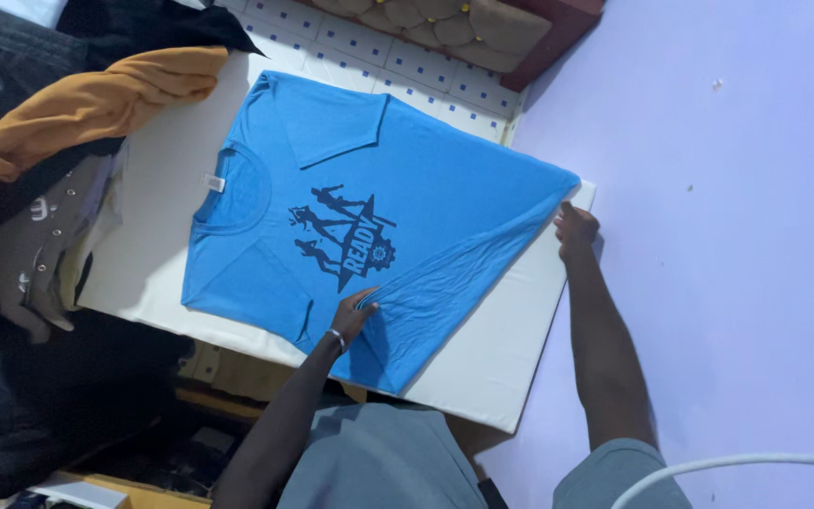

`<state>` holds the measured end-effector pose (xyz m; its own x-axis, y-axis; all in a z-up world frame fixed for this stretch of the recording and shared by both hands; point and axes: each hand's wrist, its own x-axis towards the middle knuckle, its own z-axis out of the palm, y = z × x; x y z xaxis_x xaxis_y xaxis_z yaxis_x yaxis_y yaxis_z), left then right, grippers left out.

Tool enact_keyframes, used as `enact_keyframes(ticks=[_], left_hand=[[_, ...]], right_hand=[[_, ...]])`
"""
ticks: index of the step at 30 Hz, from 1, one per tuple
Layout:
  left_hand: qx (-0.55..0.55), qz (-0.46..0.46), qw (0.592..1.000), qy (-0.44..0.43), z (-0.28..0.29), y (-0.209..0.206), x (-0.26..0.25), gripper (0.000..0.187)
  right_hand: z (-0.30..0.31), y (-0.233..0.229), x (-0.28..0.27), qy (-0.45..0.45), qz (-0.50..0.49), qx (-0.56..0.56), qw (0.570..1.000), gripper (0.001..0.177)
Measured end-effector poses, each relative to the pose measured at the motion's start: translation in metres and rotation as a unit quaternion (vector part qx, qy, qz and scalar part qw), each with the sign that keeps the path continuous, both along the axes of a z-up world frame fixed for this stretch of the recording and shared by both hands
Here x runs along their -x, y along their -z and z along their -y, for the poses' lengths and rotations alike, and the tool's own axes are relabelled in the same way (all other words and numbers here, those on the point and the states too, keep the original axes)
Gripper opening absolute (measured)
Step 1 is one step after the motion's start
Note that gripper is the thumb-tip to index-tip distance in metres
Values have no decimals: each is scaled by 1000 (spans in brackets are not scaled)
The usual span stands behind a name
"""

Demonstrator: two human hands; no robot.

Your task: The person spreads a blue t-shirt on a table, smoothes the fabric with their hands, and folds the sides toward the center to create a rectangle.

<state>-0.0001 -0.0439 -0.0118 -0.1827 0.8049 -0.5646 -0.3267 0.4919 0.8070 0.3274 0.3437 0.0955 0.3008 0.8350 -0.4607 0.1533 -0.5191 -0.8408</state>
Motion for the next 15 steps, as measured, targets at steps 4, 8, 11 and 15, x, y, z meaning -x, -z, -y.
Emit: enact_keyframes(ticks=[4,8,11,15], left_hand=[[-17,-6,1000,-14,-3,-6,1,47],[58,35,998,0,-2,-33,8,52],[104,22,994,22,-9,-50,10,54],[70,-32,997,34,-5,-50,7,51]], right_hand=[[-25,0,-5,-35,-1,-29,999,31],[-41,1,-4,-43,73,25,996,35],[-51,-3,1,-60,134,48,988,36],[-62,-3,6,-55,223,100,968,25]])
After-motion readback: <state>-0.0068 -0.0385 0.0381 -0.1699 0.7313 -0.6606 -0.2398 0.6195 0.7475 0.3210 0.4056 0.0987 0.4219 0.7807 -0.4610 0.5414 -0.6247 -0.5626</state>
